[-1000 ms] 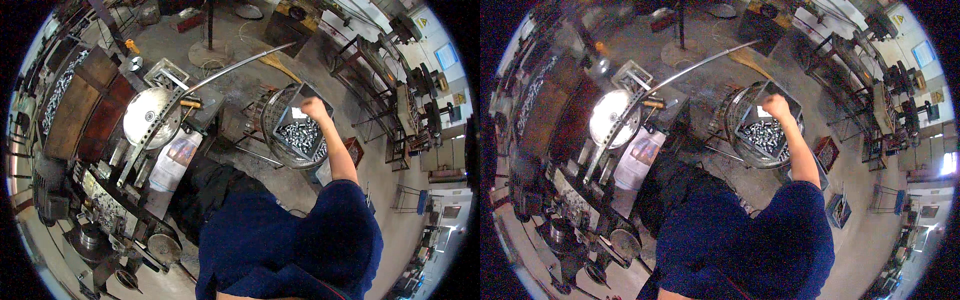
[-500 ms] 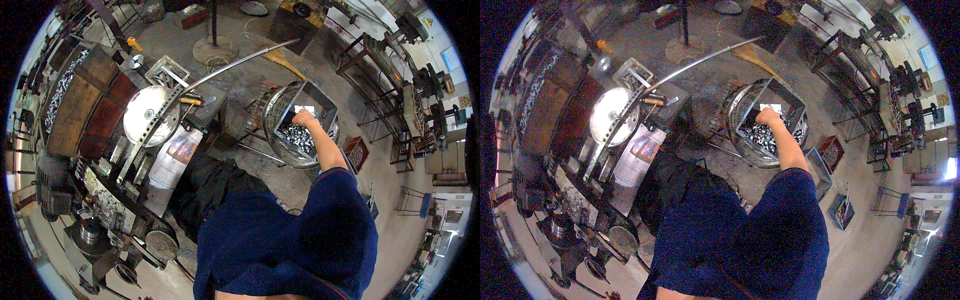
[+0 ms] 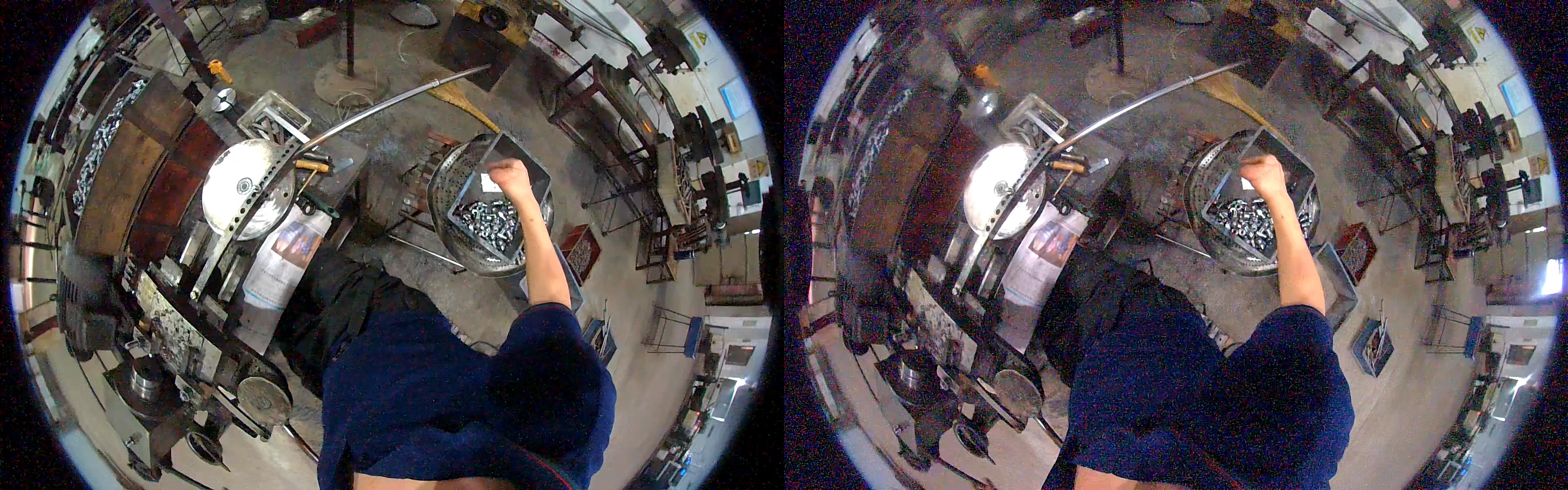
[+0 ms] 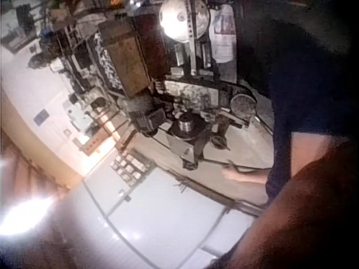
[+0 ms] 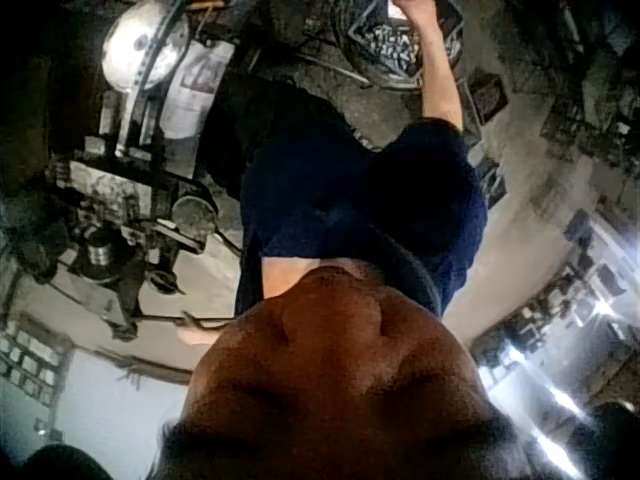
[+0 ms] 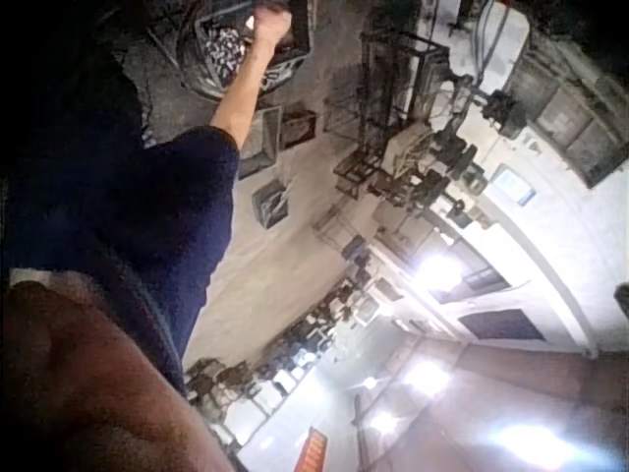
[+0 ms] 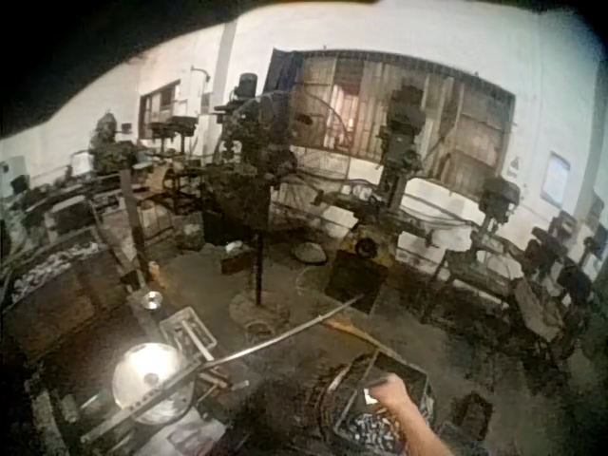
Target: The person operates a lathe by pulling a lever to secure a small metal part in the chuck, uses another lever to move the cutting tool against the rotating part, and then removes the finished piece and places it in a bin before repeating the process with a new part from a crate.
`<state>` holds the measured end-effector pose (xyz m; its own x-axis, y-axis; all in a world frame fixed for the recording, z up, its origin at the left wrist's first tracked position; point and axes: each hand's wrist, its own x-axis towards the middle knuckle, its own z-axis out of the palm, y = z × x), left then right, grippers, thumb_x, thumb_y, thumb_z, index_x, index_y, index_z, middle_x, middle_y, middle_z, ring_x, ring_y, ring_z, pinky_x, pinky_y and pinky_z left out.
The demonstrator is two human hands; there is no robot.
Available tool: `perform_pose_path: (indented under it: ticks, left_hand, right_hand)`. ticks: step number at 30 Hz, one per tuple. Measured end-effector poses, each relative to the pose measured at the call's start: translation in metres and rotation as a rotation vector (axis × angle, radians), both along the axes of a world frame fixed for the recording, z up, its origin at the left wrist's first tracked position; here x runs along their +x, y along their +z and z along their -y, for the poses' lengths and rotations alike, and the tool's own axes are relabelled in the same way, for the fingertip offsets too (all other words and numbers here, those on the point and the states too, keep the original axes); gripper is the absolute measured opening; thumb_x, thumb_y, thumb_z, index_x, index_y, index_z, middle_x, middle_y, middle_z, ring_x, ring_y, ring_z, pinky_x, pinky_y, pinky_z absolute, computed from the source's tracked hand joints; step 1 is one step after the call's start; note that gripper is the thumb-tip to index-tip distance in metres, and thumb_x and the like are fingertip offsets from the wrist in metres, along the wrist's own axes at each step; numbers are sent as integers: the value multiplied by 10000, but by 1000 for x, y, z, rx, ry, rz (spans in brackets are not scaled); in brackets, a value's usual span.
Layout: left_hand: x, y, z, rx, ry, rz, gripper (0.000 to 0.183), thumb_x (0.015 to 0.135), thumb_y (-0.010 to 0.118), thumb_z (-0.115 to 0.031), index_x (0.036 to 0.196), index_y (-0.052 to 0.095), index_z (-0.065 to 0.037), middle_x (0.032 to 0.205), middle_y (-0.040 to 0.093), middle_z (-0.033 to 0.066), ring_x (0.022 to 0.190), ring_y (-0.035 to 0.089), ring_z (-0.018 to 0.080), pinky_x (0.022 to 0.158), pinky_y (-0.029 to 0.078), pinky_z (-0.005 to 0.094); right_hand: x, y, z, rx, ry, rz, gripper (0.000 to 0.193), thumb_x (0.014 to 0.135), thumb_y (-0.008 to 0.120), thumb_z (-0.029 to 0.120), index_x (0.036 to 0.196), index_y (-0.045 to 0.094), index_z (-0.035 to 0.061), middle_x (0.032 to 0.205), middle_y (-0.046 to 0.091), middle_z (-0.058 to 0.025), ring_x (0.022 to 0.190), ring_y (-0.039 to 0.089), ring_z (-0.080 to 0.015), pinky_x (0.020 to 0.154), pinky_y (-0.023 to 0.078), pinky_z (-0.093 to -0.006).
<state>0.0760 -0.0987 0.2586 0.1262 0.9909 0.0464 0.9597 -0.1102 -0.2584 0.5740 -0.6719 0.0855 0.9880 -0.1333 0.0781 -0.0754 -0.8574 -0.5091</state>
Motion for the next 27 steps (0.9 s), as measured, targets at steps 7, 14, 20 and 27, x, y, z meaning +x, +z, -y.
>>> perform_pose_path:
  ticks: [7, 14, 20, 27]
  left_hand:
    - [118, 16, -7, -377, -526, 1394, 321, 881, 518, -176, 1096, 536, 61, 837, 641, 129, 776, 610, 188, 731, 472, 298]
    - [239, -11, 49, -1266, -542, 1784, 346, 916, 459, -258, 1055, 560, 42, 859, 636, 121, 710, 628, 176, 683, 479, 277]
    - [210, -39, 42, -1173, -370, 2051, 237, 861, 570, -184, 956, 586, 33, 763, 628, 83, 631, 610, 144, 591, 469, 250]
    - [177, -19, 20, -472, -675, 1534, 175, 777, 651, -142, 869, 644, 7, 774, 646, 49, 692, 581, 103, 644, 460, 258]
  right_hand:
    - [-26, 102, -237, 774, 1097, 127, 393, 550, 568, 82, 926, 679, 60, 984, 588, -105, 946, 556, -238, 832, 425, -326]
    - [-112, 145, -409, 1137, 1697, -60, 619, 701, 606, 524, 958, 651, -37, 1096, 513, -172, 991, 505, -244, 852, 391, -338]
    - [-146, 142, -428, 966, 1705, -50, 518, 513, 511, 110, 1000, 632, -16, 1102, 498, -161, 961, 542, -259, 862, 416, -329]
    - [-163, 160, -458, 583, 1944, -3, 462, 560, 606, 123, 1004, 592, -8, 1135, 495, -201, 1003, 536, -330, 874, 431, -361]
